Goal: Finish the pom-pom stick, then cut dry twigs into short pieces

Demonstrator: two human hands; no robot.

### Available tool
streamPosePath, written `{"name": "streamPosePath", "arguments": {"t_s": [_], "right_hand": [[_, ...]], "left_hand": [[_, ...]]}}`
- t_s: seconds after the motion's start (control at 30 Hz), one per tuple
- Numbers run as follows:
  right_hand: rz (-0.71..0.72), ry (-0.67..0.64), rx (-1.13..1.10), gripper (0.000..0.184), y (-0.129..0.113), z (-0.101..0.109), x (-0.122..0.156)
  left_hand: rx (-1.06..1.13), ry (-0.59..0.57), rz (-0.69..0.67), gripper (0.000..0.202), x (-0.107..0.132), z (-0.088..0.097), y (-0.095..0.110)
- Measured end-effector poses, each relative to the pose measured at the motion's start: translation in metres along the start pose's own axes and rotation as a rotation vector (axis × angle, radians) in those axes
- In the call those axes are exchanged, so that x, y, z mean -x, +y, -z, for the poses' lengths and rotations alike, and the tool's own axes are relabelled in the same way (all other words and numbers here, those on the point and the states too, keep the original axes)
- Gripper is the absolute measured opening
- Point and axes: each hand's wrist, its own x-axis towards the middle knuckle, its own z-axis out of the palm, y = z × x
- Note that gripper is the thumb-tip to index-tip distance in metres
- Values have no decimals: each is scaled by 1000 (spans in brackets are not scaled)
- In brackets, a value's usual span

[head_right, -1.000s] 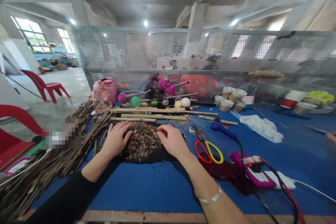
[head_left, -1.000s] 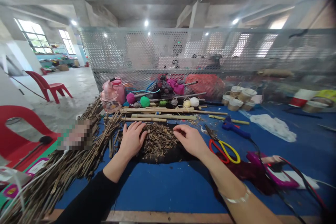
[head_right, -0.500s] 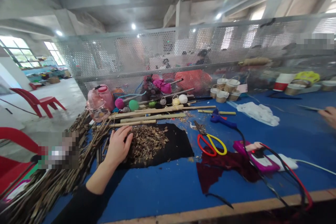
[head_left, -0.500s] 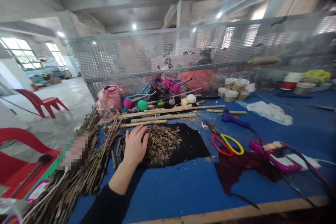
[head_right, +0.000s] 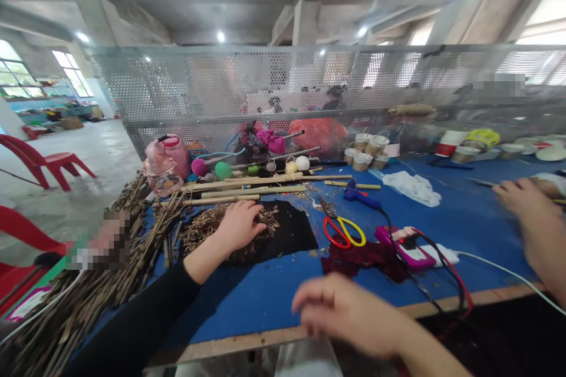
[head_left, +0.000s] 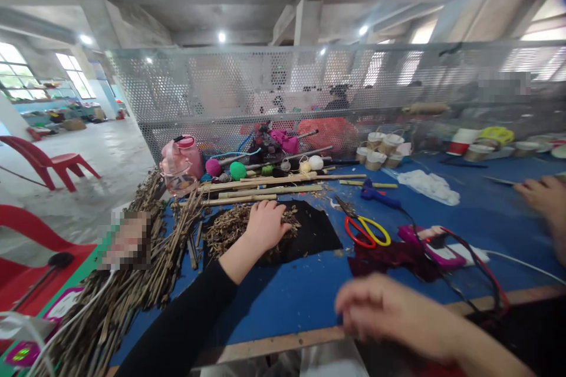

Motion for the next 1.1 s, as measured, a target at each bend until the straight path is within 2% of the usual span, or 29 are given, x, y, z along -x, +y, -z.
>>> {"name": "streamPosePath", "arguments": {"t_s": [0.03, 0.1, 0.17, 0.23, 0.3, 0.37, 0.43, 0.67, 0.83, 0.9, 0.93, 1.0, 1.1], "right_hand": [[-19, -44, 56, 35, 3, 5, -10], [-171, -109, 289, 32, 14, 11, -34], [-355, -122, 528, 41, 31, 12, -55], [-448, -140, 615, 48, 50, 9, -68], [-450, -187, 589, 46, 65, 8, -73], [-443, -226, 564, 41, 75, 9, -77], [-450, -249, 546, 42, 80, 11, -81], [-551, -268, 513, 65, 85, 12, -98], [-530, -243, 488, 57, 79, 22, -101], [-470, -202, 436, 50, 72, 28, -101], [-423, -175, 356, 48, 66, 29, -101], [-312, -148, 52, 49, 49, 27, -103], [-203, -232, -489, 56, 16, 9, -109]], "left_hand": [[-20, -68, -10, 52, -9, -6, 4], [-26, -256, -56, 70, -26, -17, 6], [-6, -420, -85, 68, -39, -26, 3], [12, -485, -99, 51, -47, -31, -2], [18, -459, -108, 33, -48, -33, -6], [16, -398, -102, 25, -45, -31, -8], [23, -333, -80, 24, -40, -29, -9], [112, -126, 68, 28, -33, -22, -26], [189, -126, 92, 25, -41, -16, -35], [314, -122, 94, 30, -43, -10, -33], [423, -119, 127, 33, -42, -7, -32], [713, -103, 261, 38, -38, -2, -28], [1140, -28, 510, 36, -23, 1, -19]]}}
